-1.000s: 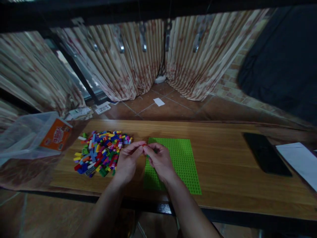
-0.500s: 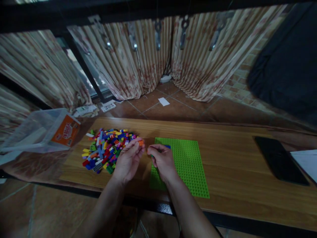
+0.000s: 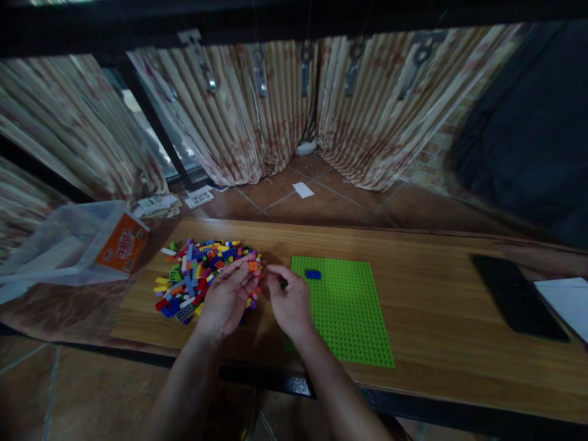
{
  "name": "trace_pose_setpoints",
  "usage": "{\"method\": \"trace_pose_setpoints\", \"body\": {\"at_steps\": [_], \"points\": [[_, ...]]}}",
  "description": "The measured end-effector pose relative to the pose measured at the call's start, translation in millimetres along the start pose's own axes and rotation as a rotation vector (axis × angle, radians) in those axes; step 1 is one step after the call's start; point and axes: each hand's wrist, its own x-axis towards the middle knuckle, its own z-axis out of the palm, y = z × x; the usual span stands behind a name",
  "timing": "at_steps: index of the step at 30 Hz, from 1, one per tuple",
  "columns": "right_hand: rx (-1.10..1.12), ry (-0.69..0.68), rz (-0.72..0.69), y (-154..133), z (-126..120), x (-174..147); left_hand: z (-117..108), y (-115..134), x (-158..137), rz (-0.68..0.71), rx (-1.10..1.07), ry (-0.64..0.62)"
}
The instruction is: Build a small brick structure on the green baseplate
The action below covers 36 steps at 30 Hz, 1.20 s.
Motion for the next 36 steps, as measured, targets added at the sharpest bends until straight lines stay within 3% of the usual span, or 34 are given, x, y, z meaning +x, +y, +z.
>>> {"method": "trace_pose_setpoints", "body": {"at_steps": [6, 12, 15, 20, 23, 26, 36], "points": [[-0.012, -0.1, -0.114, -8, -20, -1, 9, -10, -2, -0.061, 0.045, -0.041], [-0.12, -0.1, -0.09, -9, -56, 2, 17, -24, -5, -0.069, 0.197, -0.128], [-0.261, 0.0, -0.059, 3, -88, 9, 19, -36, -4, 0.056, 0.405, -0.138], [-0.509, 0.048, -0.035, 30, -127, 19, 27, -49, -6, 0.437, 0.997, -0.227], [-0.551, -0.008, -0.046, 38, -130, 23, 33, -55, -8, 0.512, 1.292, -0.292], [-0.557, -0.065, -0.059, 39, -128, 25, 33, -67, -7, 0.516, 1.449, -0.351], [-0.584, -0.09, -0.066, 41, -126, 27, 35, -77, -5, 0.551, 1.668, -0.482]]}}
